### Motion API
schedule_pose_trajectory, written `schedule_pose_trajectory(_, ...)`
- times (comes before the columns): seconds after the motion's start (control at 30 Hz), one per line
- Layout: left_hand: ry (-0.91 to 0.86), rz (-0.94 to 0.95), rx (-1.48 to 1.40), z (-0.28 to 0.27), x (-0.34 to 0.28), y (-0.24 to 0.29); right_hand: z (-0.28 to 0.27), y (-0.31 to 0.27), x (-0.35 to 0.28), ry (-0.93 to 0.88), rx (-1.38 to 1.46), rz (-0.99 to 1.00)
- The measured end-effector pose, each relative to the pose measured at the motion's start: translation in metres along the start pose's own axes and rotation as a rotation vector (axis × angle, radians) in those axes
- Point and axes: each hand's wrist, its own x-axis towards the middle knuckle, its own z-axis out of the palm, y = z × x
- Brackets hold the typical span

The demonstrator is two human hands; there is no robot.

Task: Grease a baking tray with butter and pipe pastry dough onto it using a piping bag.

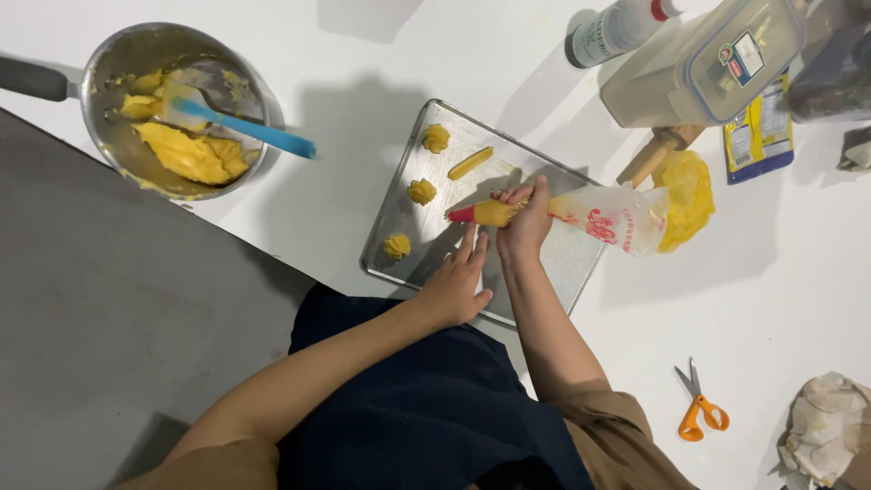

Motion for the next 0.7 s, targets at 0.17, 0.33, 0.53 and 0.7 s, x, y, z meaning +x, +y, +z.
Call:
schedule_pose_trajectory(0.17, 0.067, 0.091, 0.025, 0.019, 0.005, -0.025, 0.008, 0.004, -0.003, -0.002, -0.055, -0.002)
schedule_pose_trajectory(0.33, 0.006, 0.010, 0.009, 0.001, -0.003, -0.007, 0.010, 0.010, -0.001, -0.005, -0.082, -0.013)
schedule_pose_trajectory(0.53, 0.083, 0.109, 0.001, 0.021, 0.004, -0.030, 0.012, 0.014, 0.000, 0.034, -0.087, 0.011)
schedule_pose_trajectory(0.7, 0.096, 0.112, 0.016, 0.022, 0.005, -0.031, 0.015, 0.014, -0.002, 0.026, -0.055, 0.064)
